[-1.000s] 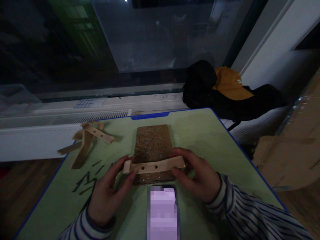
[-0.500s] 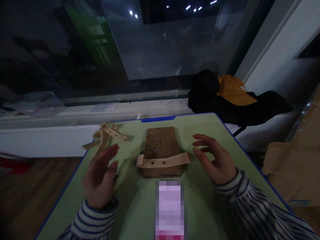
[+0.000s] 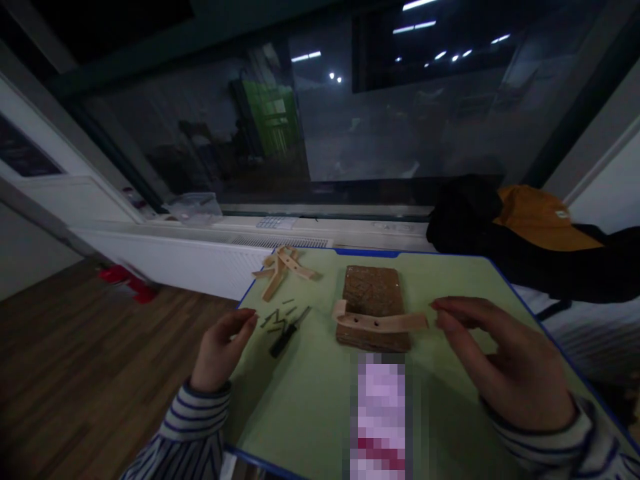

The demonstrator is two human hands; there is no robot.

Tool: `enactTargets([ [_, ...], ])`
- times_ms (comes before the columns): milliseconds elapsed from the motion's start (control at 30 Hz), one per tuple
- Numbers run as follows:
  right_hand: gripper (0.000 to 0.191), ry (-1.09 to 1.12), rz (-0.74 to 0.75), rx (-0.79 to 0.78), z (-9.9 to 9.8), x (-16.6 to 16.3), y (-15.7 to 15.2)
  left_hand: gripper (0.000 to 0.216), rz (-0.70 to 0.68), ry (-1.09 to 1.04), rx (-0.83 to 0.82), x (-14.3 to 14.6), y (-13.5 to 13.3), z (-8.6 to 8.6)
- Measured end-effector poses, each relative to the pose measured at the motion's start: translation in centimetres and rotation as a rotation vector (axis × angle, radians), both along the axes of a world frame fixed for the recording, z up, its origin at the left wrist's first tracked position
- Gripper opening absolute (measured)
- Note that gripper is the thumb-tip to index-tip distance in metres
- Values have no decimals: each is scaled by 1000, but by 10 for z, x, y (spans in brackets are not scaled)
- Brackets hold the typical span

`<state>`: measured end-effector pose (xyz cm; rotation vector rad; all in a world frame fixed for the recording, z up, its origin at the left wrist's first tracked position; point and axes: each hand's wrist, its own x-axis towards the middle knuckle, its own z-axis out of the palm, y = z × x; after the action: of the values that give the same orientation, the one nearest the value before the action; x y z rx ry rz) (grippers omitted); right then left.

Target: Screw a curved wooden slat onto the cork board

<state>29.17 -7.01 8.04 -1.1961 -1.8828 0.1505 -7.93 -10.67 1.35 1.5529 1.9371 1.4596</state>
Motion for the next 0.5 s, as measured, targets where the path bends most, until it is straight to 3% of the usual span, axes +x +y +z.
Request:
enactTargets([
  [133,20,-139,328,123,9,-38,-11,24,-22,132,-101,-8,-21,-10],
  [267,20,-299,512,204,5,-78,-16,23,-55,221,-163,-7,-29,-20],
  [500,23,-658,643,73,-14,-136,-19,23,-87,329,-239,-5,-35,-23],
])
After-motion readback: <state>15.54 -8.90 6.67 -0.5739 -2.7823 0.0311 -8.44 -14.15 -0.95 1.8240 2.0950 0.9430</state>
